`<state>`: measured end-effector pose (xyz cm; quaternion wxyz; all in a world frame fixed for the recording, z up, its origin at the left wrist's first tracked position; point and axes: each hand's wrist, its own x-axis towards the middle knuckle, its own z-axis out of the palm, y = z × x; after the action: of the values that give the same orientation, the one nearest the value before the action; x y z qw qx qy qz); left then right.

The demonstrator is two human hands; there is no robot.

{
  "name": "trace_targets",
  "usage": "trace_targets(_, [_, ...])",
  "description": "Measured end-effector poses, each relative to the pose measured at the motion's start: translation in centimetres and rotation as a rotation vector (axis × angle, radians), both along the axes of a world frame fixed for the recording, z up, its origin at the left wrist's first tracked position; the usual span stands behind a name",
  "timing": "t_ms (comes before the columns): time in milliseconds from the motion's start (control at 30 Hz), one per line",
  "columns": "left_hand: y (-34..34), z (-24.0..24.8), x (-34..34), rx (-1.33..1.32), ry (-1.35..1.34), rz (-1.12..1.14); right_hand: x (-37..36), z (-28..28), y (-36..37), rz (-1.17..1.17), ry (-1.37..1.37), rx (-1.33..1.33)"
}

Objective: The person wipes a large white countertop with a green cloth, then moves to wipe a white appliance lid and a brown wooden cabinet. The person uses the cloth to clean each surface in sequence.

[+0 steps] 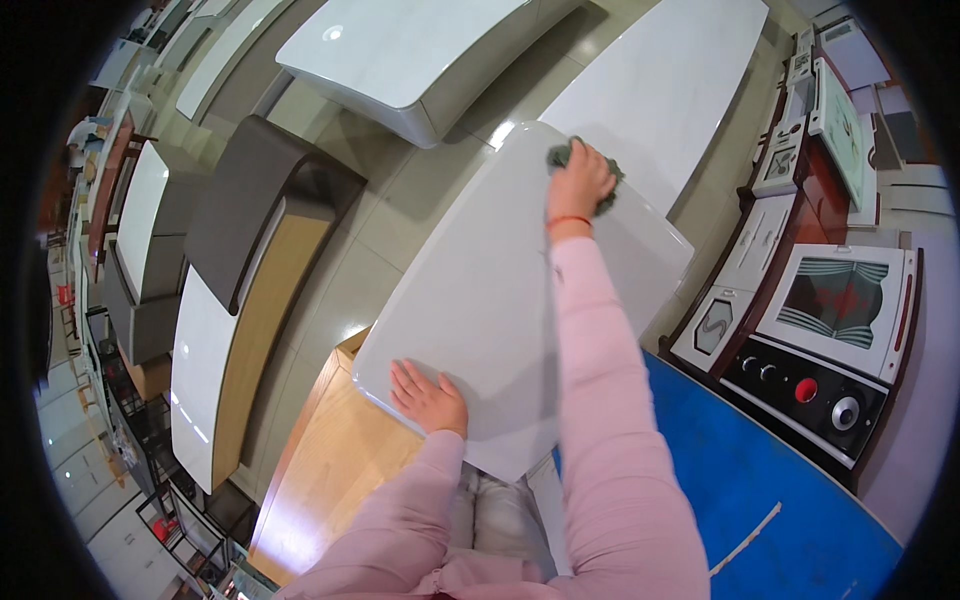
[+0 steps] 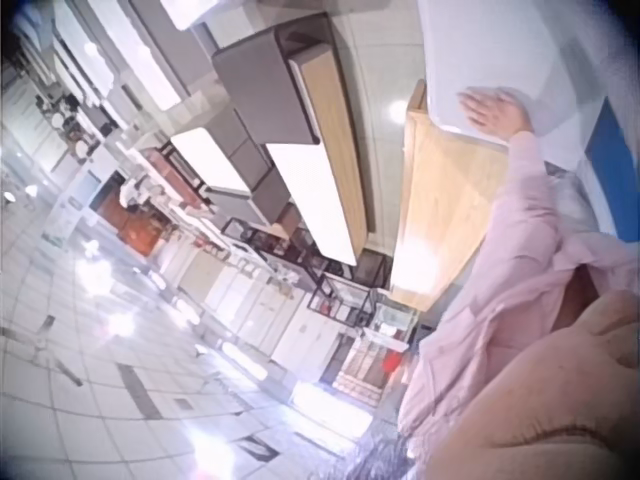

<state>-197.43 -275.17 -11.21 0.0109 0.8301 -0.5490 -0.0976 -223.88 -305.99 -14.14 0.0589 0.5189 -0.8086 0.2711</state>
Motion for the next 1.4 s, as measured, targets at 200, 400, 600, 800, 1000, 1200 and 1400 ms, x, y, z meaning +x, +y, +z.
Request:
trace_targets(200, [0.1, -0.3, 0.6, 0.018, -0.038, 0.018, 13.0, 1.0, 5.6, 0.628, -0.255, 0.056])
trace_targets(400, [-0.1, 0.0, 0.1, 0.031, -0.066, 0.008, 14.6, 3.9, 24.0, 1.012, -0.378, 0.338])
trace_targets(600, [-0.3, 0.1, 0.5, 0.029, -0.009, 0.034, 8.3, 2.3, 14.0, 0.979, -0.005, 0.255])
trace_targets(800, [0.0, 0.1, 0.1, 0.010, 0.019, 0.020, 4.6, 1.0, -0.2, 0.202, -0.057, 0.091])
trace_targets(1000, [0.1, 0.0, 0.7, -0.005, 0.001, 0.033, 14.6, 1.5, 8.2, 0.605, -0.289, 0.167])
trace_targets(1200, [0.0, -1.0, 0.6, -0.046, -0.059, -0.034, 17.8, 3.6, 24.3, 1.099, -0.332, 0.324])
trace_targets(1400, [0.5, 0.0, 1.9, -0.131, 0.119, -0.016, 11.0, 4.9, 31.5, 0.650, -0.301, 0.366])
